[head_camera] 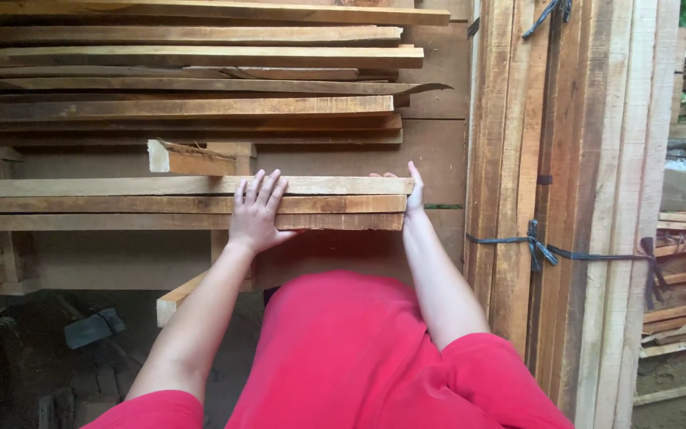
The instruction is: Bundling multiple thin wooden planks together using plastic ties.
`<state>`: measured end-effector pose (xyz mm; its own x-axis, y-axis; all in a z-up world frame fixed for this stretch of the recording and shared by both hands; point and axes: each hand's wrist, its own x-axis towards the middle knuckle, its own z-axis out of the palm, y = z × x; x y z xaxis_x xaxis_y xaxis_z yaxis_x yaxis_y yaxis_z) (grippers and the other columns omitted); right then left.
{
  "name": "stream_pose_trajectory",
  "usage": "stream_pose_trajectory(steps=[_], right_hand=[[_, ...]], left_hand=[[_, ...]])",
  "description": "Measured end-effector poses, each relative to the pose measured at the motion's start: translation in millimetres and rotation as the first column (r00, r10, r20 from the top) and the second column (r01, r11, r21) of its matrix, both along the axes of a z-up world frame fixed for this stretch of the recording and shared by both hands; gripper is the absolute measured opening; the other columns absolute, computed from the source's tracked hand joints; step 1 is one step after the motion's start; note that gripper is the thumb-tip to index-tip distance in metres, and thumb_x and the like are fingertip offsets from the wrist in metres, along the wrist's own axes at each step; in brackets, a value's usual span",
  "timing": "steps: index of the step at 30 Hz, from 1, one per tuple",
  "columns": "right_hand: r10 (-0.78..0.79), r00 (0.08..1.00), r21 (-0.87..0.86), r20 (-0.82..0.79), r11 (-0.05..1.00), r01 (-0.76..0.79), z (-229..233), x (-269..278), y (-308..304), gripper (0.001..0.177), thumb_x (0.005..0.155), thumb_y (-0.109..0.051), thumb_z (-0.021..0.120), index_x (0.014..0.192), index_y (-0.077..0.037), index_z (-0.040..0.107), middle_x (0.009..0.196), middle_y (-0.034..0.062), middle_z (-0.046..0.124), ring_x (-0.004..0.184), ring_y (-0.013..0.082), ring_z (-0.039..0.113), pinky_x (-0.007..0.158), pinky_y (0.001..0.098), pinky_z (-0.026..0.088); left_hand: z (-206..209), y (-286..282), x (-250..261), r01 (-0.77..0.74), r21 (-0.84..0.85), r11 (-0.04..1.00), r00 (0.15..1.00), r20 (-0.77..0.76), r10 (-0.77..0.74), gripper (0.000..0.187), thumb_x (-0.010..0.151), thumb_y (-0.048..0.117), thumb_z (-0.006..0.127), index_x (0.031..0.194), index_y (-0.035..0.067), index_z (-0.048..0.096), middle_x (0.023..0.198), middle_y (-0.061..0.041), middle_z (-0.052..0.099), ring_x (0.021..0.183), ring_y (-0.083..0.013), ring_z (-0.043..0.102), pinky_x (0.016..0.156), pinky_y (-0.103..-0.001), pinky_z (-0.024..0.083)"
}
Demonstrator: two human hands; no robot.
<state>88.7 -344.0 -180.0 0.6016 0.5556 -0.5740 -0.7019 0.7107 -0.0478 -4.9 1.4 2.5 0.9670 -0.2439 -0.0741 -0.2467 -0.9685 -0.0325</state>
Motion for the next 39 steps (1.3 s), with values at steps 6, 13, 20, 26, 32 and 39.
stream_pose_trajectory(steps=[6, 13, 20, 26, 32, 39], right_hand=[[-0.038, 0.990, -0.307, -0.137, 0.952, -0.006, 27, 5, 12, 0.052, 0.080, -0.054, 0.069, 0.086, -0.002, 0.076, 0.098, 0.0248, 0.078, 0.083, 0.0360, 0.079, 0.076, 0.0418, 0.064], [0.131, 0.983, -0.504, -0.125, 0.846, -0.177, 64, 1, -5, 0.072, 0.085, -0.070, 0.062, 0.115, -0.007, 0.075, 0.114, 0.0182, 0.076, 0.097, 0.0330, 0.077, 0.088, 0.0435, 0.060], [0.138, 0.974, -0.599, 0.179, 0.801, -0.004, 107, 17, -5, 0.115, 0.087, -0.095, 0.026, 0.147, 0.000, 0.051, 0.153, 0.0242, 0.050, 0.145, 0.0425, 0.043, 0.116, 0.0485, 0.042], [0.186, 0.968, -0.520, 0.165, 0.851, -0.075, 87, 26, -3, 0.119, 0.083, -0.099, 0.024, 0.155, -0.006, 0.045, 0.157, 0.0210, 0.047, 0.139, 0.0452, 0.051, 0.111, 0.0532, 0.045], [0.201, 0.974, -0.626, 0.108, 0.775, -0.090, 43, 9, -28, 0.088, 0.089, -0.092, 0.035, 0.138, -0.022, 0.058, 0.139, 0.0010, 0.066, 0.113, 0.0225, 0.067, 0.092, 0.0355, 0.052], [0.192, 0.946, -0.628, 0.260, 0.778, 0.015, 105, -18, 2, 0.084, 0.101, -0.077, 0.038, 0.143, -0.007, 0.059, 0.148, 0.0159, 0.057, 0.136, 0.0308, 0.054, 0.113, 0.0410, 0.043]], left_hand=[[1, 3, -1, 0.008, -0.038, 0.999, 1.000, 0.027, -0.007, 0.126, 0.044, 0.069, 0.086, 0.155, 0.022, 0.046, 0.164, -0.001, 0.041, 0.152, -0.0309, 0.035, 0.122, -0.056, 0.025], [5, 0, 0, 0.019, -0.026, 0.999, 1.000, 0.005, -0.018, 0.127, 0.048, 0.069, 0.084, 0.158, 0.023, 0.042, 0.166, -0.001, 0.038, 0.152, -0.0310, 0.033, 0.122, -0.057, 0.024], [-6, 3, -1, 0.030, 0.042, 0.999, 0.999, -0.022, -0.029, 0.133, 0.044, 0.066, 0.087, 0.160, 0.022, 0.038, 0.169, -0.003, 0.033, 0.154, -0.0328, 0.029, 0.124, -0.058, 0.023], [11, -1, 0, 0.135, -0.029, 0.990, 0.990, 0.056, -0.133, 0.102, 0.062, 0.076, 0.073, 0.152, 0.033, 0.051, 0.168, -0.003, 0.037, 0.154, -0.0349, 0.033, 0.120, -0.059, 0.027], [-2, 1, -1, 0.198, -0.075, 0.977, 0.978, 0.086, -0.191, 0.098, 0.065, 0.072, 0.074, 0.152, 0.033, 0.052, 0.160, 0.008, 0.049, 0.152, -0.0281, 0.037, 0.124, -0.054, 0.027], [5, -9, 0, 0.219, -0.091, 0.971, 0.973, 0.091, -0.211, 0.094, 0.067, 0.068, 0.076, 0.149, 0.026, 0.056, 0.157, 0.009, 0.053, 0.151, -0.0260, 0.040, 0.125, -0.053, 0.025]])
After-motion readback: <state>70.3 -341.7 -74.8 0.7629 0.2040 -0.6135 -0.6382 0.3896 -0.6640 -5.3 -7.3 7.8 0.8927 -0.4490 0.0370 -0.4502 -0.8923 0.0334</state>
